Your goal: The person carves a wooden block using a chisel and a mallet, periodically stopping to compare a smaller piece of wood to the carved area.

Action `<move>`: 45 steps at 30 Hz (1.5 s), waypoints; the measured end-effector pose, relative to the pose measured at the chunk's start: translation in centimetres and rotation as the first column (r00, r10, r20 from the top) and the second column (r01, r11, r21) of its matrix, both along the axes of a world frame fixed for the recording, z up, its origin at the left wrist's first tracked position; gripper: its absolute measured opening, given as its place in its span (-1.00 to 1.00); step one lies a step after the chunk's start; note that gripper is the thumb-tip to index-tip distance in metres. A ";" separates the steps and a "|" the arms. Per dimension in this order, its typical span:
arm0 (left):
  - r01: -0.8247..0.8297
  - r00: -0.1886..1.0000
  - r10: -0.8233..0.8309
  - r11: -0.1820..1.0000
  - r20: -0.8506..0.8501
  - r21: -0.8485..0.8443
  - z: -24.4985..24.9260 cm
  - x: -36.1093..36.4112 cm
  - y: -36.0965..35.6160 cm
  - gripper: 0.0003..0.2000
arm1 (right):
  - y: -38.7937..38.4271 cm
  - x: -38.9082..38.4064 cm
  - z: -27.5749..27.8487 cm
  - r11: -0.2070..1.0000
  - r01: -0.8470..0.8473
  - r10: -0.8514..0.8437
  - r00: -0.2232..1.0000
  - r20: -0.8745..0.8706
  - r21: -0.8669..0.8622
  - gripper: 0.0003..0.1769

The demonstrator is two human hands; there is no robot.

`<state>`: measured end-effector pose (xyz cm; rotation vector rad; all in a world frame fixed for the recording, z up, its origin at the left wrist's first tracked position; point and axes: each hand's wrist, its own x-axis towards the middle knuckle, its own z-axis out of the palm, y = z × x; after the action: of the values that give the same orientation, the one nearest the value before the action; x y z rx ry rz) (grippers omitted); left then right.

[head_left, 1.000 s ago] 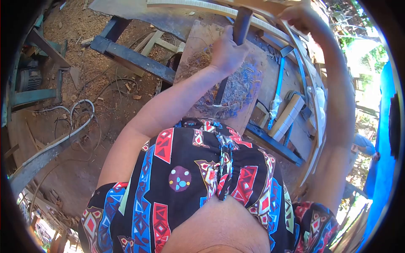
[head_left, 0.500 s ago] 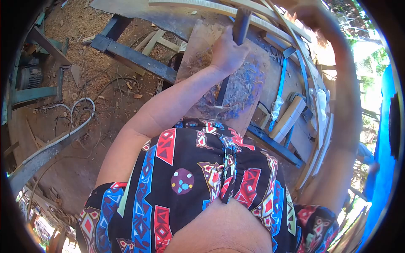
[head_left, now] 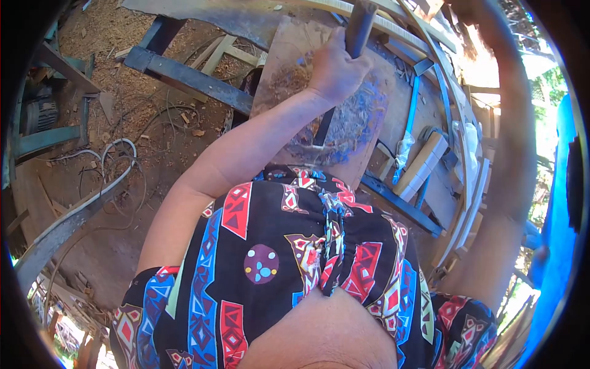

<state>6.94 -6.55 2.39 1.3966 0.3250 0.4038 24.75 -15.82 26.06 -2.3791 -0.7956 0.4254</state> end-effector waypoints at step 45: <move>0.480 0.871 -0.316 0.386 -0.375 0.788 0.1 -11.5 2.5 -0.69 | -9.7 -20.6 -24.7 0.431 0.678 -0.270 0.726 -0.632 0.595 -0.37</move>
<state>-4.59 -4.09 2.47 2.4768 -0.1616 -0.0066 4.14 -25.56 1.38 -1.4123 0.0271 0.2511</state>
